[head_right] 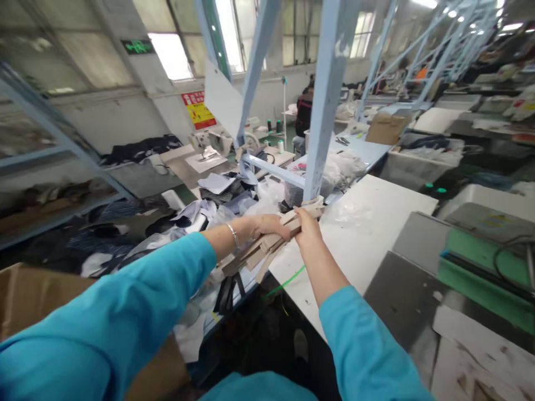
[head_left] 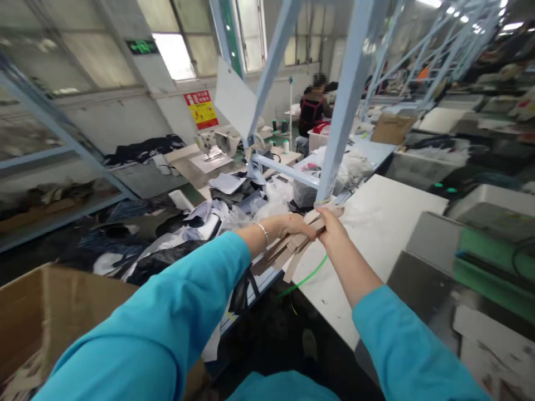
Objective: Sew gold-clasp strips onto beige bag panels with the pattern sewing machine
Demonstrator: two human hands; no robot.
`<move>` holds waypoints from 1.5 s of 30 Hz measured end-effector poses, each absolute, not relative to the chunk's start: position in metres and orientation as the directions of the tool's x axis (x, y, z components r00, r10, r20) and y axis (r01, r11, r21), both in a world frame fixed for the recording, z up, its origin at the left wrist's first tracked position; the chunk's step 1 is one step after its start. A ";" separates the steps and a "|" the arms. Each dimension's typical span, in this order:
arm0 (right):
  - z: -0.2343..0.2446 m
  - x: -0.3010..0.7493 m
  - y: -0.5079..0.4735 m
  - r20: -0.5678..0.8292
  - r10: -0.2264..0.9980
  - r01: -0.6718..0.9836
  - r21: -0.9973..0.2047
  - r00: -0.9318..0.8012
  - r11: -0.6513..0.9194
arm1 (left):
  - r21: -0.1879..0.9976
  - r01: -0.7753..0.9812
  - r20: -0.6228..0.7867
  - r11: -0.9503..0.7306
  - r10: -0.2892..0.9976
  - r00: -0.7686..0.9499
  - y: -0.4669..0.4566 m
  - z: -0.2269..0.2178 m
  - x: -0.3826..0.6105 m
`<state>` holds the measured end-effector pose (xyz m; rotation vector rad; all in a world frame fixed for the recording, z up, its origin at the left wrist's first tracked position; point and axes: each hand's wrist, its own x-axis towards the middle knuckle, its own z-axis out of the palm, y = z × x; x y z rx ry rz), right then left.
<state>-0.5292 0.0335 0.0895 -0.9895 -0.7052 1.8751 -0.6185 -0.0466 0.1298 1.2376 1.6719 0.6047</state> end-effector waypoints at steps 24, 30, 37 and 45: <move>-0.132 -0.347 0.093 -0.039 0.976 -0.007 -0.999 0.214 -0.038 | 0.723 0.691 -0.090 0.000 0.991 0.094 0.081 -0.132 -0.435; -0.113 -0.318 0.131 -0.190 0.944 -0.315 -0.944 0.270 -0.100 | 0.456 0.848 -0.061 -0.272 0.941 0.334 0.139 -0.100 -0.461; -0.173 -0.295 0.120 -0.251 0.900 -0.144 -0.966 0.356 -0.213 | 0.258 0.850 -0.151 -0.460 0.849 0.506 0.140 -0.139 -0.464; -0.178 -0.313 0.117 0.042 0.973 0.405 -0.913 0.225 -0.054 | 0.223 0.844 -0.114 -0.488 0.847 0.520 0.136 -0.121 -0.460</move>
